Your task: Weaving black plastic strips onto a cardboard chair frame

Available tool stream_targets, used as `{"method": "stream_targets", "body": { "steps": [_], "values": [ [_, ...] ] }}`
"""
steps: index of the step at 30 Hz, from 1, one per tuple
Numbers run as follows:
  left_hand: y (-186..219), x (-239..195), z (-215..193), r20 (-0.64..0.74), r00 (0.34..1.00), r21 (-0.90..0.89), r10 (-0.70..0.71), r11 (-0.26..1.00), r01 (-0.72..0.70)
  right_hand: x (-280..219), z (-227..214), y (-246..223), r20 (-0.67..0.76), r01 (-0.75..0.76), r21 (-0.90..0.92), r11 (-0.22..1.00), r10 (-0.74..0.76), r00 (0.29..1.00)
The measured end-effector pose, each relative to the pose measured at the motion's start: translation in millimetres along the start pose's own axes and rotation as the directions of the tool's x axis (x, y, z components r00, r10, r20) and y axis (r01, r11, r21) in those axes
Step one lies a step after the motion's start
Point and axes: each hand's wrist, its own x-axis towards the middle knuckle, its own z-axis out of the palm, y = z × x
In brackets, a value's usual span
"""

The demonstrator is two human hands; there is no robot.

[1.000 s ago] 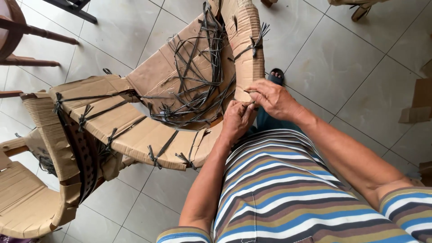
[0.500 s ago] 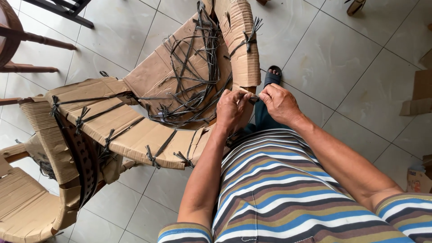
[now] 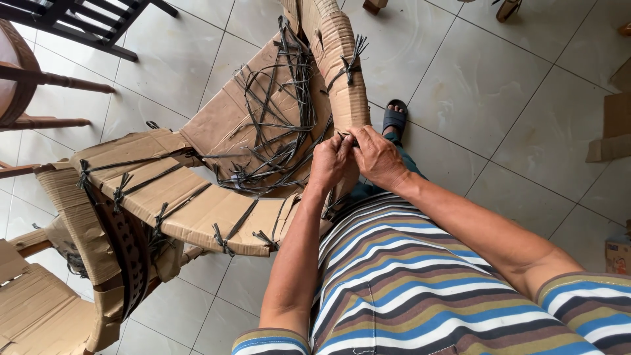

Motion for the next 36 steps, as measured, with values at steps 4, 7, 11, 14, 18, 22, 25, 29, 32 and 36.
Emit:
{"method": "stream_targets", "body": {
  "steps": [4,7,11,14,18,22,25,29,32,36],
  "values": [
    [-4,2,-1,0.030,0.998,0.011,-0.047,0.999,0.046,-4,4,6,-0.064,0.060,-0.031,0.998,-0.062,0.996],
    [-4,1,-4,0.037,0.996,0.030,-0.083,0.996,0.082,-5,0,8,-0.098,0.023,0.055,0.998,-0.018,0.995],
    [-5,4,-5,0.019,0.990,0.023,-0.139,0.990,0.138,-9,-1,13,-0.068,-0.073,0.146,0.987,0.084,0.994],
    [-4,6,-4,0.013,0.988,0.022,-0.154,0.988,0.153,-8,-8,1,-0.055,-0.070,0.115,0.991,0.077,0.996],
    [-13,13,-2,0.010,0.987,0.018,-0.162,0.987,0.162,-5,-9,-10,-0.055,0.008,0.025,1.000,-0.007,0.998],
    [-8,11,-4,0.011,0.984,-0.006,-0.175,0.984,0.176,-5,7,2,-0.053,0.054,-0.034,0.998,-0.056,0.997],
    [16,0,-14,0.017,0.982,0.012,-0.189,0.982,0.188,-2,9,5,-0.045,0.114,-0.160,0.980,-0.122,0.992],
    [17,-2,-16,0.026,0.978,-0.054,-0.207,0.977,0.208,-6,11,9,-0.059,0.180,-0.155,0.971,-0.191,0.980],
    [20,-4,-15,0.031,0.976,-0.107,-0.214,0.970,0.216,-10,14,12,-0.067,0.194,-0.145,0.970,-0.205,0.976],
    [24,-5,-16,0.014,0.973,-0.165,-0.229,0.960,0.228,-10,3,-2,-0.092,0.214,-0.176,0.961,-0.233,0.968]
  ]
}}
